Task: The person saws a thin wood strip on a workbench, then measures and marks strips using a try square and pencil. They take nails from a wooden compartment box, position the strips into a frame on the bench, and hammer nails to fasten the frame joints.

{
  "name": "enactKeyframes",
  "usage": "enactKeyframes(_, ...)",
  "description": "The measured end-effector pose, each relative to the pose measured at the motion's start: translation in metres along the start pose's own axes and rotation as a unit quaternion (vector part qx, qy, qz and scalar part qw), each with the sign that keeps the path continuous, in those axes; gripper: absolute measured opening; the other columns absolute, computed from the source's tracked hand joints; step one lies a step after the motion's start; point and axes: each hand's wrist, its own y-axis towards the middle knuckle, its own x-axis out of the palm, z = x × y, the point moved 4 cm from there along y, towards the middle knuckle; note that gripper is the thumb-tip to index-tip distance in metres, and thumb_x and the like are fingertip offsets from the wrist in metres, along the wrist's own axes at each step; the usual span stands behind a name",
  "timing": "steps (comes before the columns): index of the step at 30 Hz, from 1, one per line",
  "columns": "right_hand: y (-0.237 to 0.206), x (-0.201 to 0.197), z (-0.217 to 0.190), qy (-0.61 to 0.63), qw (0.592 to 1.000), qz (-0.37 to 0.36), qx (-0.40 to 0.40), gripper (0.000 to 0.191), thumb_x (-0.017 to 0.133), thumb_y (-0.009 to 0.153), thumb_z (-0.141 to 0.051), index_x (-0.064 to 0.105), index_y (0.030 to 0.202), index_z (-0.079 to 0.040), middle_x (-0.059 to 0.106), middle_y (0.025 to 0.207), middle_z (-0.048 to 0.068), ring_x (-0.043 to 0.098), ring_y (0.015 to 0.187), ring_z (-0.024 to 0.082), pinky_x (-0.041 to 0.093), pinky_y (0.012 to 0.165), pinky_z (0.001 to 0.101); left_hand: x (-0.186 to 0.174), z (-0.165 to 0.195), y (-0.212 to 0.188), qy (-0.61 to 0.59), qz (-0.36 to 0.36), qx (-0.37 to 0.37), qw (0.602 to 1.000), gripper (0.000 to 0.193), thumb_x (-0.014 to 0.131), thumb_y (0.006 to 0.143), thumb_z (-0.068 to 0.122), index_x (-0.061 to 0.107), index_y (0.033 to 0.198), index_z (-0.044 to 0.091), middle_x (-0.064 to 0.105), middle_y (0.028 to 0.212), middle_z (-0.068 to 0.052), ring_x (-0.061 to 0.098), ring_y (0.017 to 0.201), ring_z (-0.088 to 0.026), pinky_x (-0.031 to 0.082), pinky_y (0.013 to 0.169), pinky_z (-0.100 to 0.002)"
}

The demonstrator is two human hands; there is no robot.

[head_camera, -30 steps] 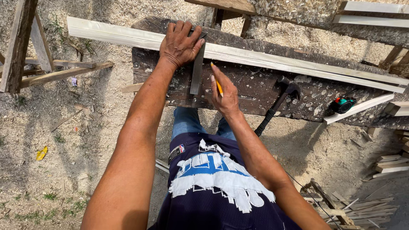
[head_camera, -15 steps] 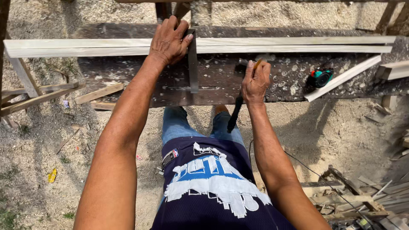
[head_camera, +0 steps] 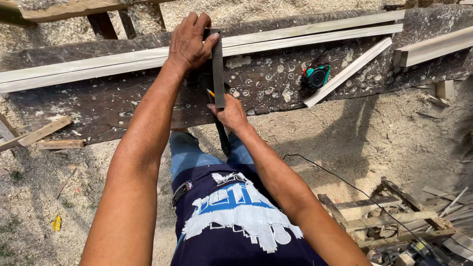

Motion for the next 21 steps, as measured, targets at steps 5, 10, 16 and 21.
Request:
enactKeyframes(5, -0.003, -0.052, 0.053, 0.051, 0.989, -0.003, 0.142, 0.033, 0.061, 0.082, -0.014, 0.073, 0.112, -0.005, 0.076, 0.097, 0.018, 0.076, 0.089, 0.029, 0.059, 0.085, 0.0386, 0.017, 0.011, 0.005, -0.020, 0.026, -0.048, 0.998, 0.031, 0.070, 0.107, 0.035, 0.054, 0.120, 0.011, 0.049, 0.108, -0.015, 0.056, 0.099, -0.036, 0.046, 0.083, -0.050)
enactKeyframes(10, 0.006, -0.120, 0.088, -0.041, 0.979, 0.194, 0.054, 0.028, 0.057, 0.094, -0.017, 0.074, 0.109, -0.002, 0.071, 0.096, 0.016, 0.070, 0.087, 0.028, 0.057, 0.082, 0.0439, 0.032, 0.025, 0.013, 0.035, 0.048, -0.012, 0.998, 0.032, 0.070, 0.105, 0.038, 0.056, 0.120, 0.013, 0.048, 0.106, -0.012, 0.053, 0.100, -0.032, 0.045, 0.085, -0.049)
enactKeyframes(16, 0.032, -0.128, 0.073, 0.011, 0.977, 0.211, -0.042, 0.035, 0.054, 0.110, -0.029, 0.077, 0.110, -0.003, 0.058, 0.108, 0.013, 0.062, 0.096, 0.027, 0.054, 0.081, 0.0398, 0.040, 0.028, 0.019, 0.076, 0.009, -0.011, 0.997, 0.027, 0.064, 0.109, 0.040, 0.059, 0.119, 0.015, 0.047, 0.107, -0.012, 0.048, 0.097, -0.029, 0.040, 0.087, -0.047)
enactKeyframes(21, 0.052, -0.116, 0.057, 0.140, 0.970, 0.190, -0.062, 0.035, 0.056, 0.113, -0.035, 0.073, 0.115, -0.005, 0.067, 0.107, 0.009, 0.070, 0.096, 0.019, 0.058, 0.081, 0.0322, 0.042, 0.029, 0.019, 0.114, 0.023, 0.011, 0.993, 0.030, 0.062, 0.109, 0.043, 0.061, 0.120, 0.014, 0.049, 0.107, -0.011, 0.049, 0.098, -0.028, 0.039, 0.087, -0.046)
